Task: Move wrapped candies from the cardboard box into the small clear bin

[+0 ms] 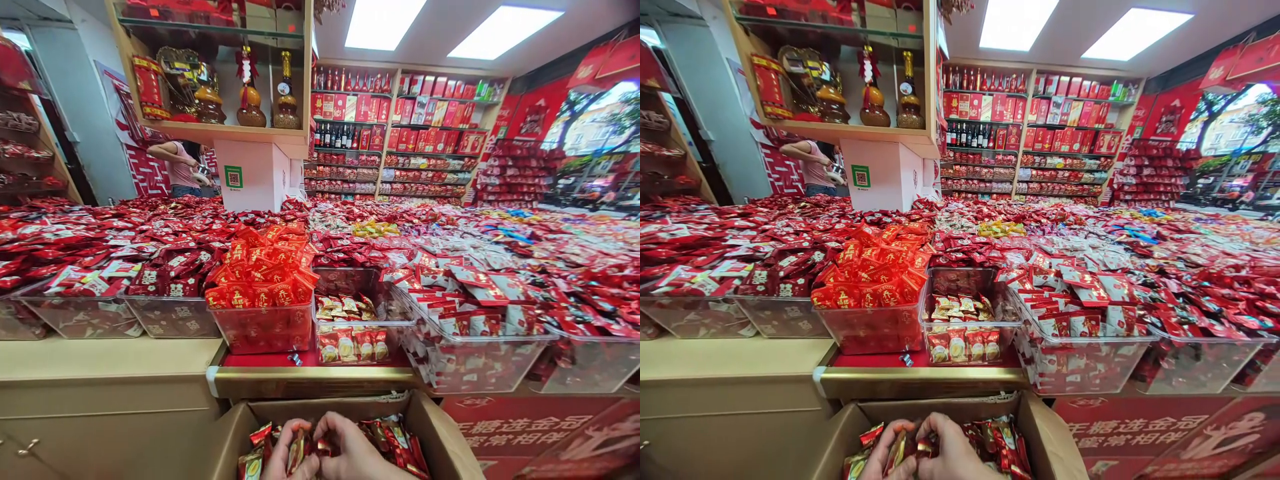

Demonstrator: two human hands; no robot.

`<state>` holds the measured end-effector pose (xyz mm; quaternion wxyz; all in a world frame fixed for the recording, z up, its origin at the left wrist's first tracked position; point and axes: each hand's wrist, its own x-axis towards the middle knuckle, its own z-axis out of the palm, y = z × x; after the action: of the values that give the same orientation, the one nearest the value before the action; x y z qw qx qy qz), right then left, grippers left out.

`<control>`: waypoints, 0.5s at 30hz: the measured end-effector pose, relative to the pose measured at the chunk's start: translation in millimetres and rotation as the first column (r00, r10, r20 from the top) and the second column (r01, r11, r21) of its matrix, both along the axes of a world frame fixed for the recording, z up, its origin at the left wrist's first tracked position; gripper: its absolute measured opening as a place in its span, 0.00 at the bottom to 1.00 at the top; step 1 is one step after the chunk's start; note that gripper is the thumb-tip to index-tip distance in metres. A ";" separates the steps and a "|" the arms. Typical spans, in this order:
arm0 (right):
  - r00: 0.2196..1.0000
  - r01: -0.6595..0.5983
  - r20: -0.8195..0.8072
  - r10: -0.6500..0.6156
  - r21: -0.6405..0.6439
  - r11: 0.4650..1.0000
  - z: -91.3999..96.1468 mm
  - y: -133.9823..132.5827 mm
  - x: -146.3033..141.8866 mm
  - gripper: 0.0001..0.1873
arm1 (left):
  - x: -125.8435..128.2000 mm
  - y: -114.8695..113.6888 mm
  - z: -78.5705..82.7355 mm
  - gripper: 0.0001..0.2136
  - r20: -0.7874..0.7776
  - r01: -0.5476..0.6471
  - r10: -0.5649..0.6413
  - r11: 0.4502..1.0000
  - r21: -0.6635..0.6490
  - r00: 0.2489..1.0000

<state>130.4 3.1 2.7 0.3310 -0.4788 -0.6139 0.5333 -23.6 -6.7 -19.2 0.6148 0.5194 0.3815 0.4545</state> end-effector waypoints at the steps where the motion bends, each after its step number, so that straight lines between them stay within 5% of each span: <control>1: 0.996 0.002 -0.083 -0.009 -0.088 0.996 4.0 -1.0 0.5 0.15 | 0.4 -1.4 5.6 0.22 0.031 0.042 -0.041 0.998 -0.037 0.999; 5: 0.950 -0.063 -0.311 -0.033 -0.293 0.954 25.8 -4.1 3.0 0.18 | 3.1 -9.6 30.1 0.21 0.063 -0.014 0.020 0.996 -0.088 0.998; 10: 0.910 0.079 -0.367 -0.191 -0.299 0.951 41.4 1.2 10.8 0.22 | 5.7 -15.4 53.8 0.19 0.185 -0.063 0.118 0.958 -0.280 0.976; 15: 0.893 0.222 -0.323 -0.314 -0.291 0.931 45.1 5.8 18.8 0.21 | 5.8 -12.7 55.3 0.20 0.159 -0.200 0.285 0.891 -0.408 0.945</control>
<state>149.2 9.0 47.9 0.4478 -0.4892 -0.3984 0.6336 -17.8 -19.4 36.2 0.6806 0.2841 0.4570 0.4971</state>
